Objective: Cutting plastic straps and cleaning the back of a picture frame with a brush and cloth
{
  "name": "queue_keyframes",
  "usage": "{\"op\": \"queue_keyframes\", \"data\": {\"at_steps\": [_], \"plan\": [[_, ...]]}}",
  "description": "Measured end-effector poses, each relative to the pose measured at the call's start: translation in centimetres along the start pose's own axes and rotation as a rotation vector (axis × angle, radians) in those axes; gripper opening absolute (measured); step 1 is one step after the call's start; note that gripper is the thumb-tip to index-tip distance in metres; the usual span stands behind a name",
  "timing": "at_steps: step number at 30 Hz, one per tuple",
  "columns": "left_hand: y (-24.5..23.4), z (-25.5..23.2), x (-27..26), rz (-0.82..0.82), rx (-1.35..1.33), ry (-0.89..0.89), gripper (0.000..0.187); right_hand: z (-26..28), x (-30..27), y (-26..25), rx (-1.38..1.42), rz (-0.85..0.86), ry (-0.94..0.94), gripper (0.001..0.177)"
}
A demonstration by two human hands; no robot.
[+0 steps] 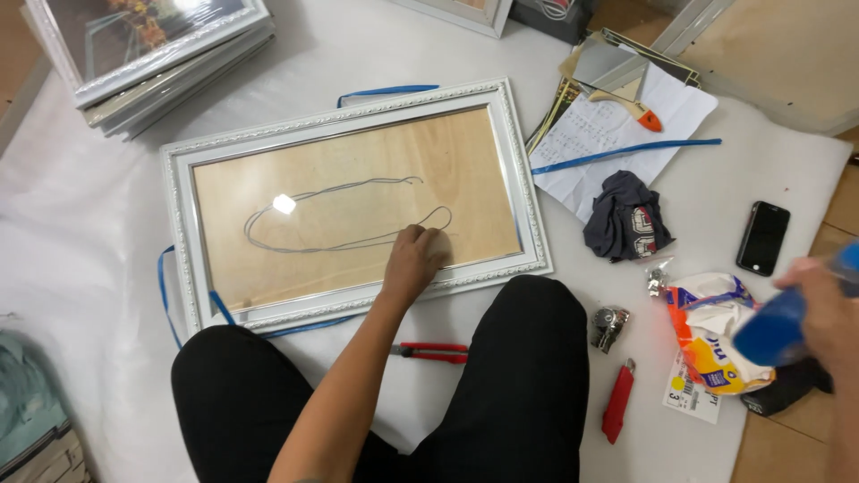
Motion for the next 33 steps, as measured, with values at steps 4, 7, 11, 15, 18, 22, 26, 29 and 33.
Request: {"op": "queue_keyframes", "data": {"at_steps": [4, 7, 11, 15, 18, 22, 26, 29, 33], "plan": [[-0.2, -0.8, 0.4, -0.116, 0.073, 0.05, 0.044, 20.9, -2.2, 10.0, 0.327, 0.224, 0.012, 0.068], [1.6, -1.1, 2.0, -0.205, 0.113, 0.095, 0.013, 26.6, -4.4, 14.8, 0.552, 0.36, -0.2, 0.06], [1.8, -2.2, 2.6, -0.229, 0.181, 0.191, 0.007, 30.2, -7.1, 18.7, 0.802, 0.461, -0.123, 0.069], [4.3, -1.6, 3.5, 0.001, 0.371, 0.182, 0.011, 32.4, -9.0, 20.7, 0.982, 0.575, -0.042, 0.088], [5.0, -1.0, 4.1, 0.0, 0.402, 0.183, 0.016, 32.3, -9.7, 21.9, 0.963, 0.614, 0.004, 0.082], [2.9, 1.5, 4.8, 0.029, -0.143, -0.19, 0.022, 31.2, -9.8, 21.3, 0.959, 0.479, 0.112, 0.088], [0.0, 2.5, 4.5, 0.052, -0.233, -0.191, 0.019, 30.3, -10.0, 21.0, 1.093, 0.492, 0.16, 0.088], [0.1, 2.0, 4.7, 0.081, -0.029, -0.079, 0.024, 30.0, -10.2, 21.2, 1.129, 0.48, 0.162, 0.085], [1.4, 0.1, 5.4, 0.104, 0.165, 0.085, 0.013, 30.8, -10.6, 21.8, 1.156, 0.505, 0.161, 0.086]]}}
Point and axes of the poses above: each hand's wrist, its own x-axis towards the middle knuckle, its own y-axis out of the palm, z = x × y, the point moved 7 cm from there along x, towards the middle knuckle, and after that the axes turned 9 degrees about -y, right-handed, at the moved point
